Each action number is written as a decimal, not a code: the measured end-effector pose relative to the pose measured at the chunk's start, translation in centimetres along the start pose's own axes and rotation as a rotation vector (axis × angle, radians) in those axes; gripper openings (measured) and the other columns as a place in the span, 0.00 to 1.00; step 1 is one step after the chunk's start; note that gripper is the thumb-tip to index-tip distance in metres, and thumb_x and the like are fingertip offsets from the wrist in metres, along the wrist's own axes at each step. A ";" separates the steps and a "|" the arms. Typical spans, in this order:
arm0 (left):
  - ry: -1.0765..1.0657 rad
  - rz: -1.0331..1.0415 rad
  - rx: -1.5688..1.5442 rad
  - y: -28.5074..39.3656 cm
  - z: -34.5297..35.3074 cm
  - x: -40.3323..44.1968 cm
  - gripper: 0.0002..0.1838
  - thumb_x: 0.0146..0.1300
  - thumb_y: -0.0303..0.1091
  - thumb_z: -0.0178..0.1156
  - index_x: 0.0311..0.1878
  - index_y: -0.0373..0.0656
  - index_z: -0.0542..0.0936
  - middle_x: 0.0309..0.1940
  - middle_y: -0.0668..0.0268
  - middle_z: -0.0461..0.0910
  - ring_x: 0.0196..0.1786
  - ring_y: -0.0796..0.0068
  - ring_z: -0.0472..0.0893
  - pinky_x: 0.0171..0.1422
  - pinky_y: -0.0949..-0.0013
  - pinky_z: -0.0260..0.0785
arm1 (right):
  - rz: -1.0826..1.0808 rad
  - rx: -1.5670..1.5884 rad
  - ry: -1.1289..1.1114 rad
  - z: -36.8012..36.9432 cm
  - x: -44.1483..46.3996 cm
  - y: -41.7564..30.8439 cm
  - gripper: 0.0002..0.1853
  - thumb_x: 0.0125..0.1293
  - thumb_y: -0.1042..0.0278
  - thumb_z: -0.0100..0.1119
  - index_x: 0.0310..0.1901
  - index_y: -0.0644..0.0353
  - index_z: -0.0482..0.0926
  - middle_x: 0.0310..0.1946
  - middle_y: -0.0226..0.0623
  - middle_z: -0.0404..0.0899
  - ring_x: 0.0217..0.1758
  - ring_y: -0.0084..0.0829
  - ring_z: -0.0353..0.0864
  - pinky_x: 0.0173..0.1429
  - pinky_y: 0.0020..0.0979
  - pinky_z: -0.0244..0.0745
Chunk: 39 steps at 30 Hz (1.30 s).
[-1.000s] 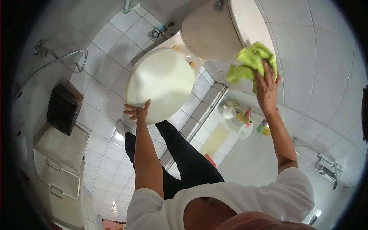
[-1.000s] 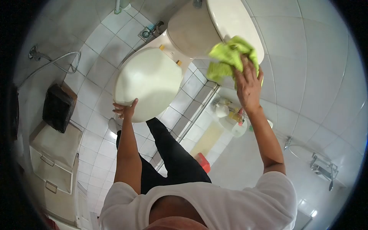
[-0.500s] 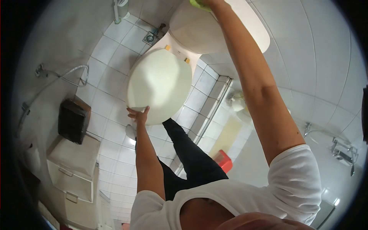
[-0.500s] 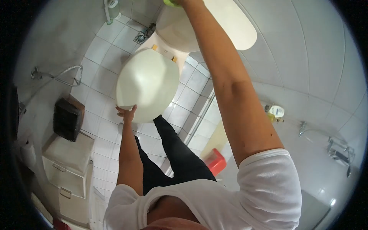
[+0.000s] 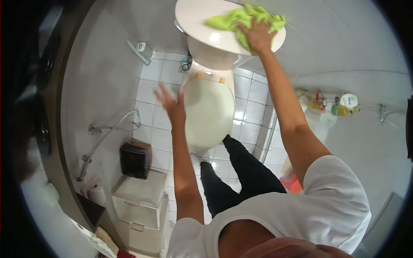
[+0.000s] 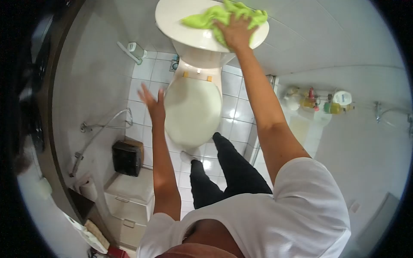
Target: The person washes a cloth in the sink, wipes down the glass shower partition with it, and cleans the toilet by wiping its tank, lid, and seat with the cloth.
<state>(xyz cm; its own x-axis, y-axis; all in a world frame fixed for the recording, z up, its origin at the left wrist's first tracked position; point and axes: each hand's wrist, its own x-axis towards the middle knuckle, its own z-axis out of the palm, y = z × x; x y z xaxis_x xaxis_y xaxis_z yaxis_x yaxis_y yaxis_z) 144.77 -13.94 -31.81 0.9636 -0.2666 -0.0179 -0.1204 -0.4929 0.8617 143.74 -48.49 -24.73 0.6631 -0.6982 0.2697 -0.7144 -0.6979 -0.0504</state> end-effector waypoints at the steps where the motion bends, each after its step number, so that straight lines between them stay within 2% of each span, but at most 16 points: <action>1: -0.004 0.134 0.031 4.1 1.0 2.6 0.42 0.64 0.53 0.54 0.73 0.43 0.47 0.71 0.39 0.35 0.74 0.43 0.39 0.73 0.44 0.38 | -0.088 0.000 0.009 -0.6 -0.7 -1.1 0.35 0.65 0.34 0.37 0.67 0.46 0.60 0.69 0.49 0.54 0.74 0.48 0.45 0.70 0.62 0.35; 4: -0.059 0.275 0.027 15.8 3.9 8.3 0.36 0.68 0.53 0.45 0.73 0.45 0.48 0.72 0.44 0.37 0.75 0.45 0.37 0.74 0.47 0.34 | -0.449 0.172 -0.053 -2.0 -1.3 -0.3 0.32 0.65 0.40 0.43 0.68 0.46 0.60 0.70 0.45 0.53 0.73 0.45 0.50 0.72 0.55 0.39; 7: -0.061 0.290 0.196 19.8 7.6 12.4 0.37 0.68 0.60 0.38 0.73 0.47 0.49 0.72 0.46 0.38 0.74 0.42 0.36 0.71 0.37 0.33 | -0.341 0.209 -0.006 -1.1 -1.3 6.3 0.30 0.65 0.46 0.46 0.67 0.47 0.62 0.69 0.44 0.56 0.73 0.42 0.52 0.71 0.55 0.43; 8: -0.059 0.289 0.237 20.1 8.5 13.4 0.38 0.67 0.64 0.36 0.73 0.51 0.50 0.72 0.47 0.38 0.74 0.40 0.35 0.67 0.29 0.33 | -0.155 0.230 -0.033 -1.6 -1.2 8.4 0.28 0.65 0.51 0.48 0.65 0.47 0.64 0.67 0.47 0.59 0.71 0.43 0.55 0.71 0.50 0.48; 10: -0.136 0.153 0.300 19.9 9.7 14.5 0.36 0.67 0.64 0.36 0.73 0.54 0.51 0.73 0.48 0.38 0.74 0.40 0.34 0.66 0.27 0.34 | 0.142 0.653 0.106 -1.6 -0.8 11.7 0.26 0.66 0.54 0.48 0.64 0.53 0.65 0.65 0.48 0.62 0.68 0.42 0.62 0.67 0.41 0.59; 13: -0.093 0.135 0.597 18.8 12.0 14.7 0.34 0.66 0.64 0.37 0.72 0.61 0.54 0.73 0.50 0.37 0.74 0.40 0.33 0.65 0.26 0.37 | 0.744 1.816 -0.049 -0.6 -1.2 12.7 0.26 0.68 0.55 0.48 0.63 0.59 0.65 0.62 0.45 0.66 0.61 0.36 0.70 0.61 0.32 0.68; 16: -0.048 0.163 0.828 19.3 13.1 13.7 0.34 0.66 0.64 0.38 0.72 0.61 0.54 0.73 0.49 0.38 0.74 0.41 0.34 0.66 0.28 0.40 | 0.992 2.198 0.328 4.6 -3.1 10.3 0.25 0.70 0.52 0.44 0.59 0.64 0.68 0.51 0.35 0.73 0.56 0.28 0.70 0.58 0.27 0.66; 18: -0.052 0.155 0.816 19.2 13.3 13.6 0.35 0.65 0.65 0.39 0.72 0.61 0.53 0.73 0.49 0.38 0.74 0.41 0.34 0.66 0.30 0.42 | 0.983 2.001 0.271 10.7 -6.0 8.5 0.26 0.71 0.52 0.42 0.61 0.64 0.66 0.53 0.36 0.72 0.57 0.30 0.70 0.59 0.27 0.65; 20: -0.072 0.117 0.824 20.4 13.8 13.2 0.35 0.65 0.65 0.39 0.72 0.62 0.53 0.73 0.49 0.38 0.74 0.42 0.35 0.68 0.34 0.44 | 1.186 2.074 0.290 14.3 -8.4 6.7 0.26 0.71 0.51 0.41 0.61 0.64 0.65 0.54 0.38 0.72 0.57 0.30 0.70 0.60 0.28 0.65; 22: -0.078 0.138 0.829 20.2 14.1 13.0 0.35 0.66 0.64 0.38 0.72 0.61 0.52 0.73 0.50 0.37 0.74 0.42 0.35 0.69 0.36 0.44 | 1.391 2.025 -0.004 17.6 -11.0 6.2 0.29 0.70 0.48 0.42 0.62 0.65 0.64 0.56 0.39 0.71 0.58 0.32 0.70 0.61 0.28 0.64; 26: -0.105 0.185 0.798 19.0 14.0 13.4 0.34 0.67 0.63 0.36 0.73 0.59 0.51 0.73 0.50 0.37 0.74 0.41 0.34 0.71 0.40 0.42 | 1.393 2.199 -0.257 13.2 -11.0 7.1 0.29 0.70 0.51 0.41 0.65 0.64 0.61 0.57 0.39 0.71 0.60 0.31 0.68 0.63 0.29 0.62; 29: -0.129 0.226 0.829 18.9 14.2 13.4 0.34 0.68 0.63 0.34 0.73 0.59 0.50 0.73 0.49 0.37 0.74 0.40 0.33 0.73 0.42 0.37 | 1.130 2.025 -0.041 3.4 -8.6 7.2 0.32 0.67 0.53 0.44 0.67 0.65 0.57 0.61 0.45 0.66 0.65 0.34 0.63 0.68 0.29 0.55; 33: -0.154 0.246 0.829 19.0 14.6 13.3 0.35 0.69 0.61 0.31 0.73 0.53 0.48 0.73 0.51 0.41 0.74 0.45 0.34 0.75 0.47 0.29 | 0.843 1.864 0.161 7.8 -6.3 10.1 0.35 0.65 0.52 0.46 0.67 0.69 0.54 0.67 0.55 0.54 0.72 0.48 0.49 0.74 0.38 0.42; 37: -0.218 0.349 0.860 18.1 14.2 14.1 0.35 0.71 0.58 0.30 0.73 0.45 0.47 0.73 0.55 0.46 0.75 0.52 0.36 0.76 0.52 0.24 | 1.204 1.926 0.100 23.3 -4.2 10.6 0.24 0.69 0.58 0.42 0.57 0.70 0.67 0.51 0.49 0.75 0.54 0.40 0.73 0.60 0.33 0.64; 38: -0.220 0.347 0.863 18.0 14.2 14.2 0.35 0.71 0.58 0.29 0.73 0.46 0.47 0.73 0.55 0.45 0.75 0.52 0.36 0.76 0.52 0.24 | 0.994 1.984 0.216 25.4 -4.9 11.5 0.21 0.69 0.60 0.43 0.55 0.68 0.70 0.47 0.46 0.77 0.51 0.38 0.74 0.59 0.34 0.66; 39: -0.221 0.342 0.868 18.1 14.2 14.2 0.35 0.70 0.58 0.29 0.73 0.46 0.47 0.73 0.55 0.45 0.75 0.52 0.36 0.76 0.53 0.25 | 1.144 2.396 0.267 27.3 -4.9 11.5 0.20 0.69 0.62 0.44 0.54 0.69 0.70 0.47 0.43 0.77 0.50 0.35 0.74 0.58 0.33 0.66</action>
<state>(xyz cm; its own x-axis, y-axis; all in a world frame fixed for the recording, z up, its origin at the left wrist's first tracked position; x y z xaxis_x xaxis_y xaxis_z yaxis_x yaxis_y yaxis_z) 152.87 -38.44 -23.68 0.7877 -0.6161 -0.0066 -0.6069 -0.7777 0.1637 138.39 -57.47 -52.85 0.3116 -0.8058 -0.5036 0.7153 0.5478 -0.4339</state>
